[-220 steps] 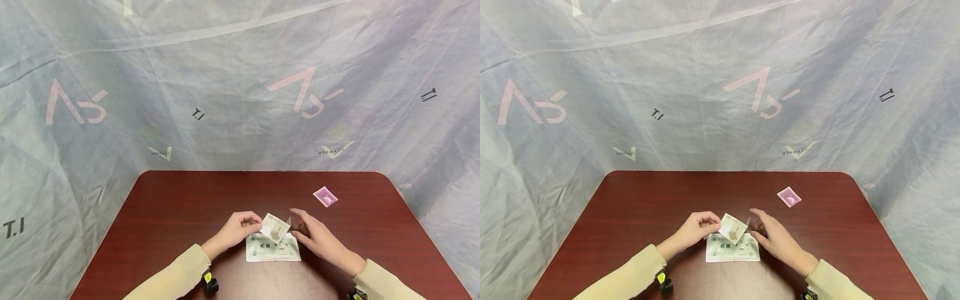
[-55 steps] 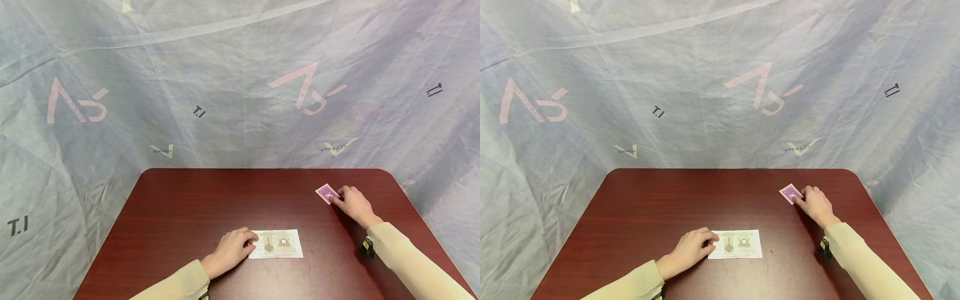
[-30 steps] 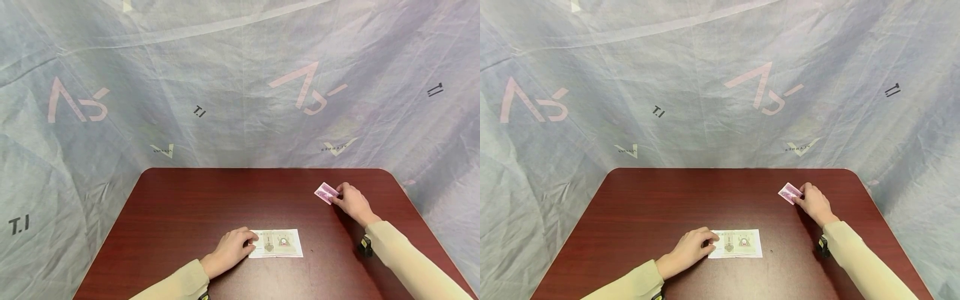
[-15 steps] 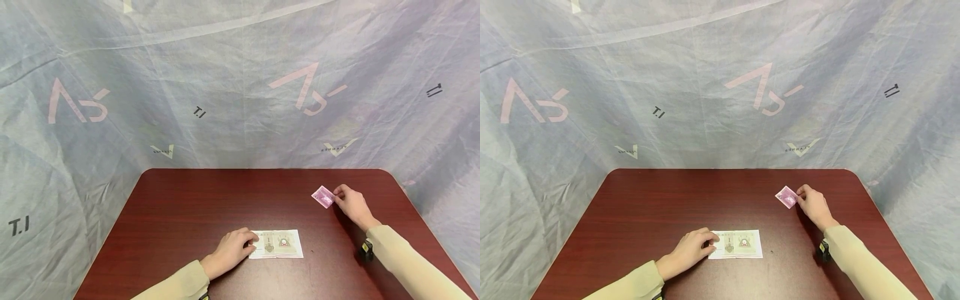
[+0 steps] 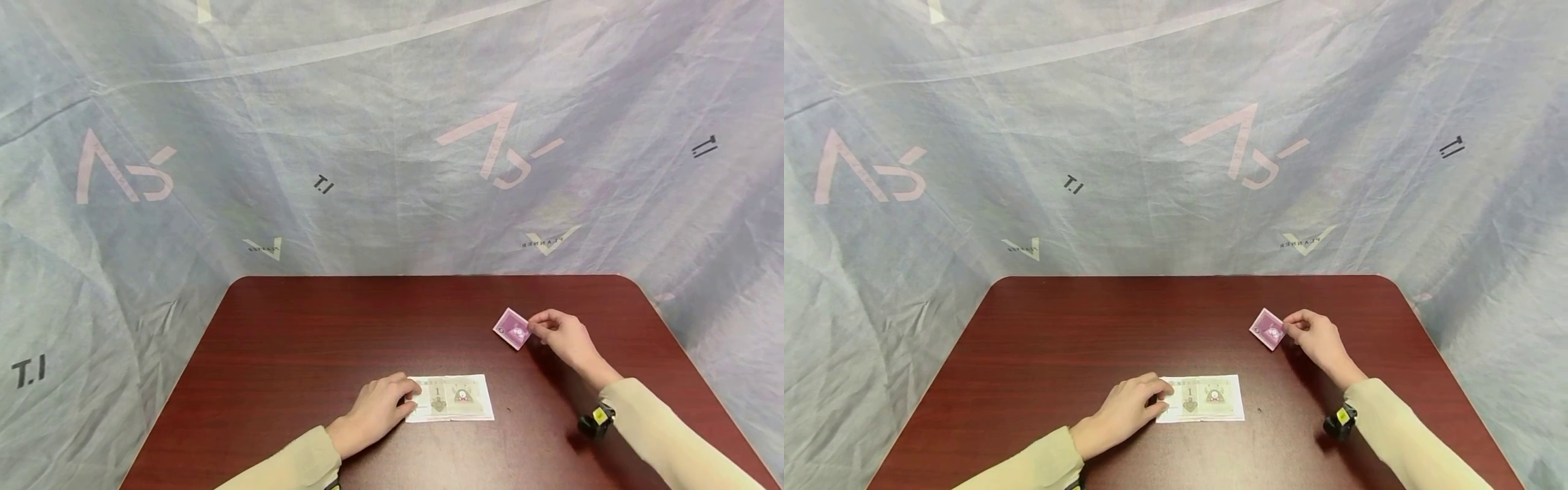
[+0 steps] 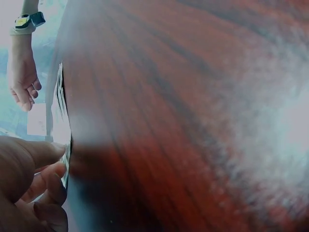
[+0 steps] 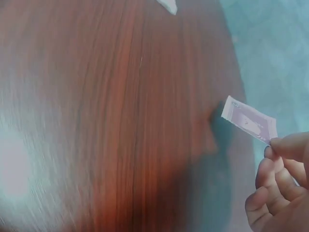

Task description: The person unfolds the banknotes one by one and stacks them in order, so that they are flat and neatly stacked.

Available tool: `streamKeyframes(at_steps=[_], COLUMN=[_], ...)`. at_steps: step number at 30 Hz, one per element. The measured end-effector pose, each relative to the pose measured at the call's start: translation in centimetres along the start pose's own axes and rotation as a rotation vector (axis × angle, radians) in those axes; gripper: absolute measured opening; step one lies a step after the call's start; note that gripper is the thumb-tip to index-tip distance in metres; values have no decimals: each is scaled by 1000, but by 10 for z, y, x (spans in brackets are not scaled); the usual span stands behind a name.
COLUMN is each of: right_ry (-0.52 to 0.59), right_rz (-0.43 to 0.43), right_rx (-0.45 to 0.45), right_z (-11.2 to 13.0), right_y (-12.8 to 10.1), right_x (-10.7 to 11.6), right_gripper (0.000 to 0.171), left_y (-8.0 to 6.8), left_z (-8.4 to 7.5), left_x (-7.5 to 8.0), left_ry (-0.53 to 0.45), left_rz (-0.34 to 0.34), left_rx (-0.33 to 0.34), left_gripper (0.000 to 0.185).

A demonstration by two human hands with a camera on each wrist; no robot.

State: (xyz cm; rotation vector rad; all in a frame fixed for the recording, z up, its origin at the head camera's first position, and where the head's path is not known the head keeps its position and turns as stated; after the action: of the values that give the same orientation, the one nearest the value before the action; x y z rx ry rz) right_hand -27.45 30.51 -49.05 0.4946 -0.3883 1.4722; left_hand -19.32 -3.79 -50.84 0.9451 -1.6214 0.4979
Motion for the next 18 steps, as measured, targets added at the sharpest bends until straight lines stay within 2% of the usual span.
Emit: streamKeyframes(at_steps=[7, 18], right_ry=[174, 265], right_rz=[59, 162], right_rx=[-33, -38], right_z=[20, 36], right_y=[-14, -33], right_x=[-19, -53], right_gripper=[17, 14], left_y=[0, 0], left_z=[-2, -5], left_x=[1, 1], left_ry=[51, 95], left_rz=[24, 19], left_rx=[-7, -21], left_gripper=[14, 13])
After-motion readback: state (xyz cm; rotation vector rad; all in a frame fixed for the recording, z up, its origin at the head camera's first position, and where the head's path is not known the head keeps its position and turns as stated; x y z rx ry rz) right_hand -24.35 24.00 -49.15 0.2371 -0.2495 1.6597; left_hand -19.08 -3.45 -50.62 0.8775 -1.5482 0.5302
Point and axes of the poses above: each hand's wrist, its own y-axis towards the middle knuckle, its own x-axis out of the back of the hand, z = x × y, the point moved 9 cm from there along y, towards the middle knuckle, and after that the axes turned 11 degrees about y, right-handed, at the moved point
